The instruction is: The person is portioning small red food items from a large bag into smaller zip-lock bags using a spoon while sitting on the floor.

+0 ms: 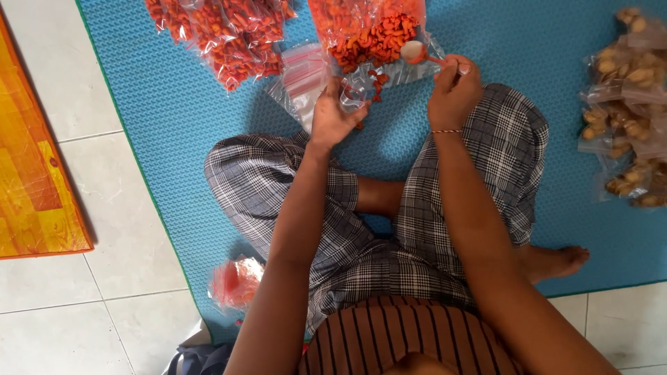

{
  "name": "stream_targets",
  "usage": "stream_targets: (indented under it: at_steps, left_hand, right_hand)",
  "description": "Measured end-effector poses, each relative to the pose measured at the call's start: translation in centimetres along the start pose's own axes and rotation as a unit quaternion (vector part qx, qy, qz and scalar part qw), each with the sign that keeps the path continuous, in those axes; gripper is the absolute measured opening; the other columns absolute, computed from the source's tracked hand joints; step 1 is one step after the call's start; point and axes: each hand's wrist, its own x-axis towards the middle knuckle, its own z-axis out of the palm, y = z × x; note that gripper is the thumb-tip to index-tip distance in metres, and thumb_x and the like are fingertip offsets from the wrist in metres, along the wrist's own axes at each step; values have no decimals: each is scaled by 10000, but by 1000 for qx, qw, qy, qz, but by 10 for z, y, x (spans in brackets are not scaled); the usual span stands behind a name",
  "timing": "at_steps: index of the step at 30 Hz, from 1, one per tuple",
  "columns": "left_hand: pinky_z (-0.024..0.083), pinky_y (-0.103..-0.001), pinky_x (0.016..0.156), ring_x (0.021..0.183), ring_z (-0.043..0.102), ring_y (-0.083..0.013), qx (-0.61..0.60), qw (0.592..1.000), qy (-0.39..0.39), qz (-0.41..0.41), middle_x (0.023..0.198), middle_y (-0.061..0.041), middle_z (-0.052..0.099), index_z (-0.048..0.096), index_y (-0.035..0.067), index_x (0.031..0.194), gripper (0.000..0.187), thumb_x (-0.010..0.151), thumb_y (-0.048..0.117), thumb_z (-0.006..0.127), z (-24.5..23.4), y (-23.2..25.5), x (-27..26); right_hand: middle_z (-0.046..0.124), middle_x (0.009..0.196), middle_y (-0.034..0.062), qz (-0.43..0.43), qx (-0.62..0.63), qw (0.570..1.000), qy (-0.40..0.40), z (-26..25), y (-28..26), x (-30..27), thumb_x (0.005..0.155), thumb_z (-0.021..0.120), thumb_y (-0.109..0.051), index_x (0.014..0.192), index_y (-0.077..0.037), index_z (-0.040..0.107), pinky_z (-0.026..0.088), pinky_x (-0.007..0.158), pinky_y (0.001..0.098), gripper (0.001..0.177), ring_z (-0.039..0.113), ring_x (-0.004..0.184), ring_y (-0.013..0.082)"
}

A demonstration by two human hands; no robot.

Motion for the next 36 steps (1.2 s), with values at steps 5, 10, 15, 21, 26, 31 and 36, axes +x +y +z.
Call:
stream_targets:
  at_steps: [5,10,15,21,26,31,36]
  left_hand:
    - [572,-311,687,761,673,-194,2,1000,-7,-1,928,-69,699,575,32,1247,614,738,173,888,-4,7,0]
    - [561,-297,641,716,662,-179,1,1000,-9,-18,887,-55,690,574,45,1214,587,731,177,879,-1,6,0]
    - [582,-319,714,778,702,-214,4,1000,-10,-13,954,-112,732,580,-7,1250,617,741,179,875,-4,11,-1]
    - [568,-310,636,706,679,-198,17,999,-14,-26,903,-85,712,601,27,1188,572,729,214,887,-1,4,0]
    - [607,-328,789,861,747,-245,2,1000,-22,-19,1032,-144,753,588,-27,1245,607,737,160,860,-4,10,0]
    - [598,-307,769,831,734,-214,-17,1000,-16,-16,999,-108,754,603,-6,1200,550,730,125,857,-6,13,0]
    - [604,-329,847,919,752,-244,-34,999,-11,-12,1058,-133,755,598,-5,1199,551,729,111,860,-6,11,0]
  right_hand:
    - [724,831,78,107,86,990,-5,14,16,1,972,542,-85,1021,7,681,621,604,248,174,703,666,125]
    - [754,832,64,226,130,965,-11,24,31,4,973,549,-81,1044,-14,693,652,603,220,174,718,656,94]
    - [753,830,74,338,165,927,2,23,20,8,963,549,-118,1071,4,698,667,606,220,220,711,660,99]
    - [731,823,73,438,244,865,12,22,23,11,970,603,-105,1128,12,697,646,617,220,218,695,664,104]
    - [714,816,68,444,269,854,11,17,21,11,988,593,-103,1170,31,677,631,606,206,242,676,652,94]
    - [702,816,59,441,282,852,1,16,30,10,997,599,-111,1151,11,686,623,618,215,215,667,666,97]
    - [705,818,61,423,297,856,-33,8,25,10,1004,607,-125,1187,19,678,619,617,226,244,671,667,103]
